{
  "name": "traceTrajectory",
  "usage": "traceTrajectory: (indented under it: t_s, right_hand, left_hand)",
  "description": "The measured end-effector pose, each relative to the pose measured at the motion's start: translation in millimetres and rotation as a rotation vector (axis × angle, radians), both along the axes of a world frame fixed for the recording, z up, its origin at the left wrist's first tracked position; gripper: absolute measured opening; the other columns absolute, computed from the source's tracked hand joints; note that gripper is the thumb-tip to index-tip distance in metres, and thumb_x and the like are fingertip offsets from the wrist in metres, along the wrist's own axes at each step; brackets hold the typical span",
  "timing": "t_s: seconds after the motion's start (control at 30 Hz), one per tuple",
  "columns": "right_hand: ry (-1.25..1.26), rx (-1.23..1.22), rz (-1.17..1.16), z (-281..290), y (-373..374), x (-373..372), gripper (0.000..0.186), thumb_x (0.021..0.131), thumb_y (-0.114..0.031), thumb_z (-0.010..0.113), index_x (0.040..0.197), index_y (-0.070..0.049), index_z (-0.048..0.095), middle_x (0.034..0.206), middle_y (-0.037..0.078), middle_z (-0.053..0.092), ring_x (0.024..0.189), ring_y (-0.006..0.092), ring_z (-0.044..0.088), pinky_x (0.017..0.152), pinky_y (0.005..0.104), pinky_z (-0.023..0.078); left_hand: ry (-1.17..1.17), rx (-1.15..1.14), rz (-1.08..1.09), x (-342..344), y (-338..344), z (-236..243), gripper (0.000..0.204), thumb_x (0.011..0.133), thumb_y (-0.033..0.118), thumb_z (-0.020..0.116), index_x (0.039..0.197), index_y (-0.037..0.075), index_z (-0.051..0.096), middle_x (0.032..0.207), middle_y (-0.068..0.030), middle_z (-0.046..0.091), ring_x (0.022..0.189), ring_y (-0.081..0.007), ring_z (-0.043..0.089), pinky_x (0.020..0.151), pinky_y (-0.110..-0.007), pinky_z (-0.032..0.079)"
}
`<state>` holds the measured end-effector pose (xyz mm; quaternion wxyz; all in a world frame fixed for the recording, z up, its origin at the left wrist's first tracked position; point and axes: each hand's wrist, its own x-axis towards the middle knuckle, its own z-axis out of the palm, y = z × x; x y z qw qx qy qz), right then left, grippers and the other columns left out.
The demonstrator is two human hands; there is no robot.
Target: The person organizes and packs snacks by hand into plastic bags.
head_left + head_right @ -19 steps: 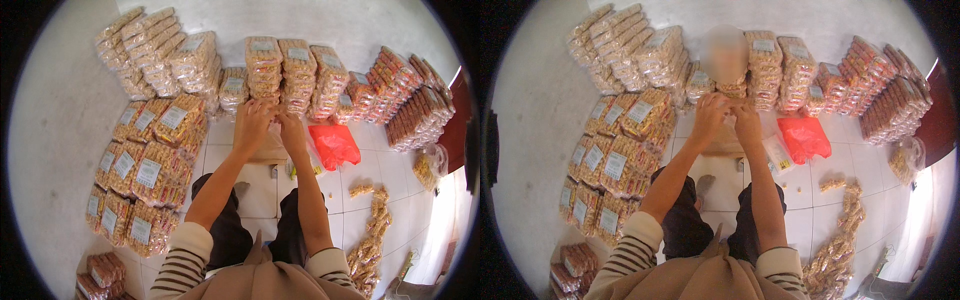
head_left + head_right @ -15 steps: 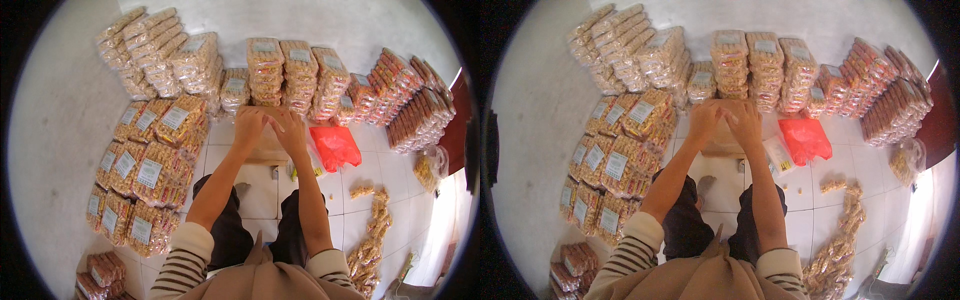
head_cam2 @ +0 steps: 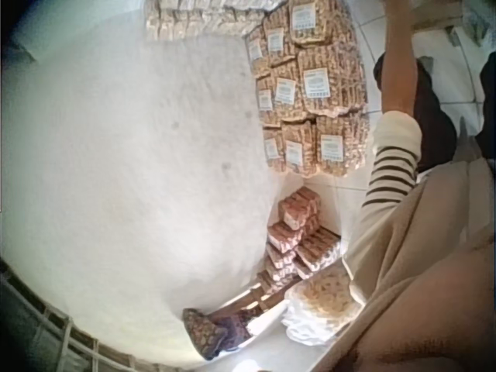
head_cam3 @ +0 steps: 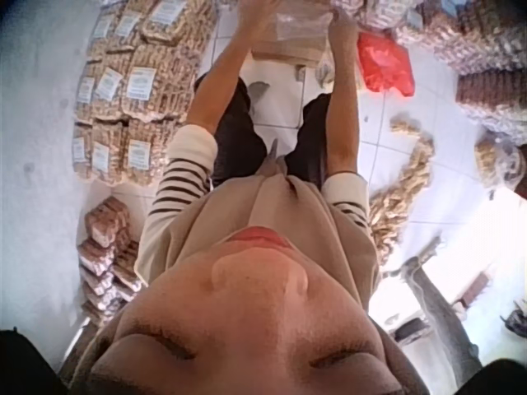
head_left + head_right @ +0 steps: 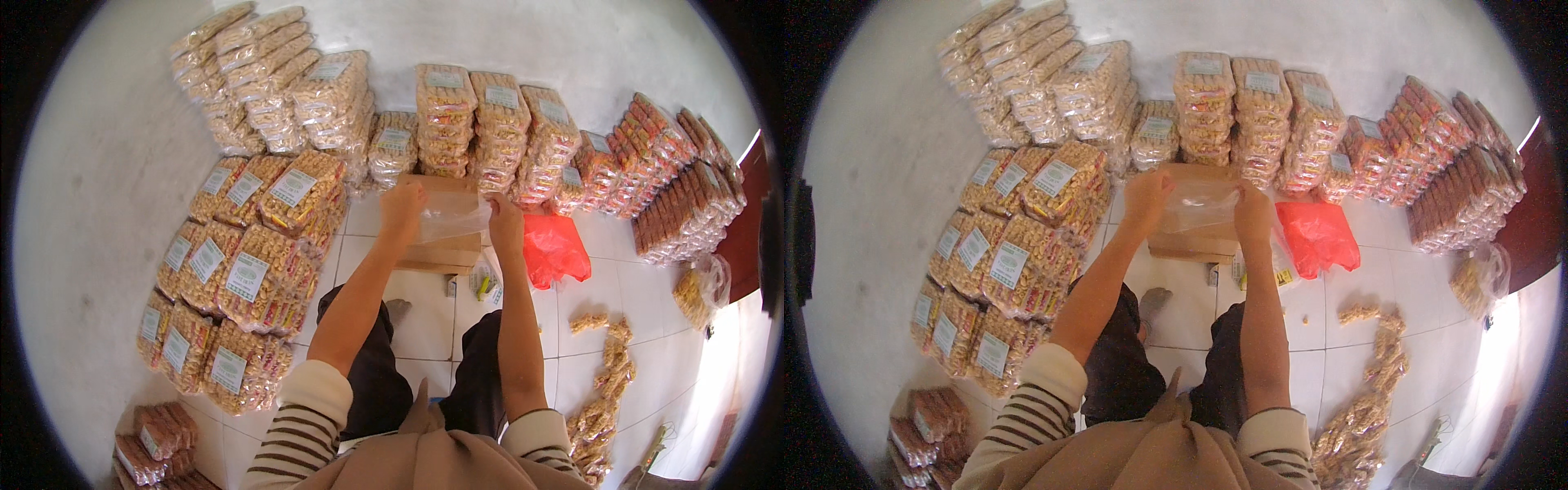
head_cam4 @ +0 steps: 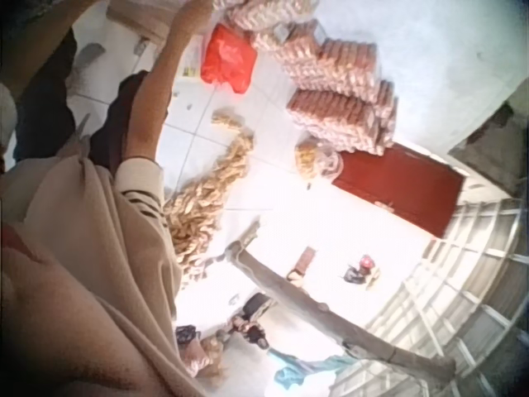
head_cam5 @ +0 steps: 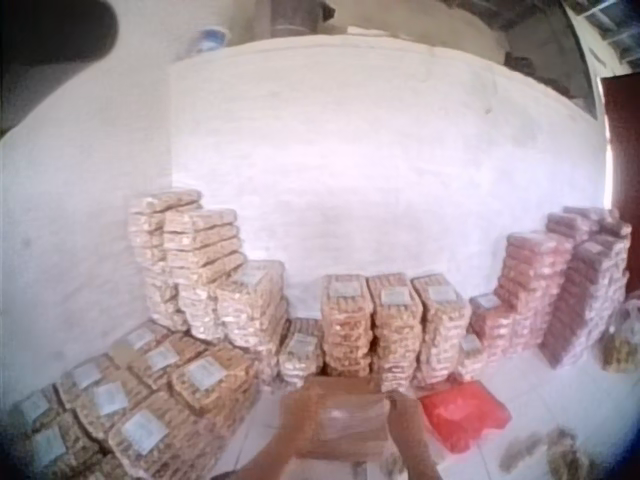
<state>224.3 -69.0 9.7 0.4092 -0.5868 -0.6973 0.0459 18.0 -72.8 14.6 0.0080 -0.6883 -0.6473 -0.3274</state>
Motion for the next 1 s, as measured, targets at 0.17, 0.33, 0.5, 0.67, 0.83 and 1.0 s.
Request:
traceTrajectory:
  t_s: [0.17,0.33,0.5,0.67,0.83,1.0]
  right_hand:
    - [0.144,0.004,-0.032,10,16,11,0.022,0.082,0.000,0.047,0.097,-0.005,0.062,0.096,0.019,0.062,0.089,0.0353,0.060,0.075,0.0406,0.047]
    - [0.119,0.598,0.071,93,-22,-5,0.026,0.081,0.010,0.044,0.101,0.000,0.058,0.115,0.017,0.055,0.109,0.0313,0.053,0.090,0.0370,0.045]
    - [-0.013,0.641,0.270,81,-21,4,0.034,0.078,0.014,0.045,0.109,0.000,0.052,0.122,0.019,0.049,0.116,0.0315,0.048,0.096,0.0380,0.043]
    - [-0.157,0.246,0.309,-31,34,17,0.036,0.080,0.011,0.041,0.113,-0.001,0.048,0.125,0.018,0.046,0.119,0.0344,0.044,0.097,0.0406,0.040]
    - [-0.334,-0.014,0.416,-120,64,21,0.036,0.080,0.005,0.042,0.115,0.000,0.046,0.127,0.018,0.043,0.122,0.0336,0.041,0.095,0.0386,0.043]
    - [-0.266,-0.162,0.443,-179,81,22,0.033,0.082,0.001,0.048,0.114,-0.003,0.047,0.125,0.016,0.045,0.120,0.0339,0.042,0.096,0.0387,0.042]
  left_hand:
    - [-0.139,0.070,0.136,-7,10,11,0.016,0.083,0.013,0.058,0.099,0.011,0.056,0.104,-0.0119,0.055,0.075,-0.0320,0.061,0.066,-0.040,0.051]
    - [-0.396,0.649,-0.224,-13,-22,88,0.034,0.081,-0.007,0.050,0.111,0.008,0.052,0.109,-0.0126,0.051,0.095,-0.0293,0.057,0.071,-0.036,0.051]
    - [-0.165,0.716,-0.460,-39,-26,78,0.045,0.076,-0.016,0.046,0.113,0.007,0.051,0.122,-0.0128,0.045,0.117,-0.0304,0.046,0.076,-0.034,0.051]
    - [-0.149,0.270,-0.499,-42,24,-25,0.049,0.070,-0.018,0.045,0.112,0.007,0.049,0.128,-0.0124,0.042,0.121,-0.0318,0.042,0.087,-0.037,0.047]
    - [-0.353,0.018,-0.461,-41,49,-125,0.057,0.072,-0.016,0.045,0.123,0.009,0.042,0.130,-0.0113,0.042,0.126,-0.0323,0.035,0.100,-0.040,0.037]
    - [-0.183,-0.076,-0.402,-36,57,-186,0.055,0.070,-0.014,0.048,0.119,0.012,0.047,0.130,-0.0087,0.043,0.130,-0.0320,0.030,0.106,-0.043,0.030]
